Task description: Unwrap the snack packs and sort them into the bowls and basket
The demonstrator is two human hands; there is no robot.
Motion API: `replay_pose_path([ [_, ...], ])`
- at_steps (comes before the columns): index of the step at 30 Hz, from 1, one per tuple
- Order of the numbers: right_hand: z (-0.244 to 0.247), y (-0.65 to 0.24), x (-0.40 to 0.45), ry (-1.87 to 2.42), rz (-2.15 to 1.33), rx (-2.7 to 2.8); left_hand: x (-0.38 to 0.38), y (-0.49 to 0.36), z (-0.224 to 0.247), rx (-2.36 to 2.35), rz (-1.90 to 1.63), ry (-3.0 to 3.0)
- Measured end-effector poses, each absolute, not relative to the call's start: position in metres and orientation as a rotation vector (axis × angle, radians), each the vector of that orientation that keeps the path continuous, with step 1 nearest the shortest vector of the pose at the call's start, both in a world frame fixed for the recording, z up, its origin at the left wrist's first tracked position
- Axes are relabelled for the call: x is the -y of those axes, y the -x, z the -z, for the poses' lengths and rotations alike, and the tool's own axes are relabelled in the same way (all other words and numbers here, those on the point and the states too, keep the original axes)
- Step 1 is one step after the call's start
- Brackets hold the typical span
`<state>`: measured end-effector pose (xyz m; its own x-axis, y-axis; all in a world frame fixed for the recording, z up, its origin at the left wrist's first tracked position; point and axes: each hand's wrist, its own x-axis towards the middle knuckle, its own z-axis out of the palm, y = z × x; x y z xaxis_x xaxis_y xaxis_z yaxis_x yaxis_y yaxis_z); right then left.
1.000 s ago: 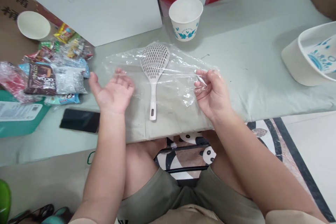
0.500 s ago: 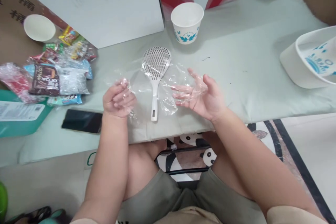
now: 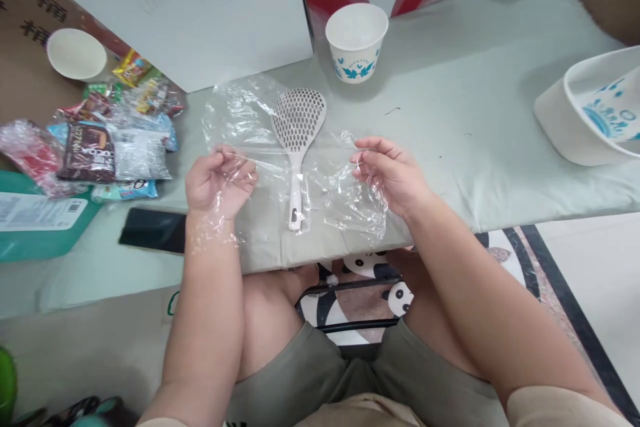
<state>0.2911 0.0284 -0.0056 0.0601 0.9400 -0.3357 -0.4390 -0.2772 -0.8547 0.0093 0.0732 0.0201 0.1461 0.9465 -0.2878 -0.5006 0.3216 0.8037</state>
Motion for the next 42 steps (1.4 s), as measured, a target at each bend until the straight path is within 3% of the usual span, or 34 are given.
replay_pose_path([
  [9, 0.012, -0.297, -0.03, 1.259, -1.166, 0.71, -0.079, -0.02, -0.003, -1.256, -1.362, -0.758],
  [24, 0.013, -0.307, -0.025, 1.198, -1.041, 0.863, -0.074, -0.022, 0.004, -1.149, -1.413, -1.13],
  [35, 0.016, -0.311, -0.024, 1.616, -0.595, 1.244, -0.077, -0.017, 0.007, -1.583, -1.429, -1.546],
  [39, 0.01, -0.309, -0.021, 1.554, -0.42, 1.289, -0.07, -0.016, -0.001, -1.387, -1.566, -1.523],
  [42, 0.006, -0.309, -0.017, 1.41, -0.571, 1.274, -0.062, -0.018, -0.012, -1.148, -1.548, -1.367],
])
